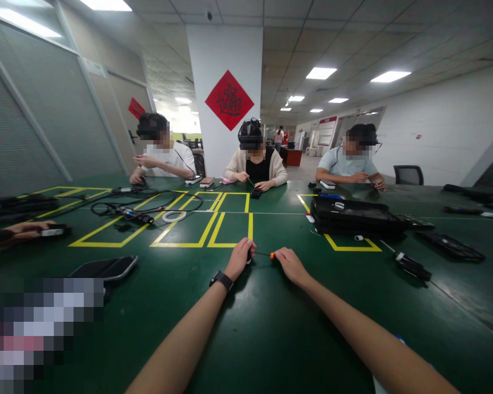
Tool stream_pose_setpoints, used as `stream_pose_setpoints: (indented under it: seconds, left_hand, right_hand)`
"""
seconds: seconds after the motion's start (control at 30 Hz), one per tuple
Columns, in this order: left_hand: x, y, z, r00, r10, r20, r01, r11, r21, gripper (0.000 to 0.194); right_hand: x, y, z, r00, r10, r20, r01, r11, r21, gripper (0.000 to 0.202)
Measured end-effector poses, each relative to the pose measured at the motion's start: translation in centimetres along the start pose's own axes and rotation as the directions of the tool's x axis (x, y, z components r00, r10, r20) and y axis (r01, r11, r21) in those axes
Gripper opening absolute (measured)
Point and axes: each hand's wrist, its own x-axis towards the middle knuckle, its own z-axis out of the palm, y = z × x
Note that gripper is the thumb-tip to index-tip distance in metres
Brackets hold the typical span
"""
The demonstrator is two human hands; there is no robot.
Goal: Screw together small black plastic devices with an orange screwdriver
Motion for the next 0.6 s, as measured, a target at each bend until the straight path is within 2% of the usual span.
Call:
stream_pose_setpoints:
  seconds: [0.17, 0.37, 0.47, 0.6]
  left_hand:
    - [-0.6, 0.2, -0.2, 1.0, 0.022, 0.008, -0.022, 0.998, 0.055, 0.036]
    - [-0.8, 0.0, -0.3, 0.999, 0.04, -0.001, -0.04, 0.996, 0.079, 0.038]
    - [-0.7, -0.1, -0.3, 0.999, 0.04, 0.012, -0.041, 0.995, 0.091, 0.037]
    - [-0.7, -0.1, -0.4, 1.0, 0.025, 0.016, -0.026, 0.998, 0.064, 0.036]
  right_hand:
    - [-0.7, -0.3, 0.3, 0.997, -0.052, -0.065, 0.05, 0.998, -0.027, 0.034]
    - [-1.6, -0.9, -0.8, 0.998, -0.067, -0.004, 0.067, 0.993, 0.101, 0.018]
    - [-1.7, -1.0, -1.2, 0.997, -0.077, -0.021, 0.079, 0.991, 0.111, 0.02]
    - [-1.5, -0.6, -1.1, 0.993, -0.111, -0.035, 0.112, 0.993, 0.031, 0.028]
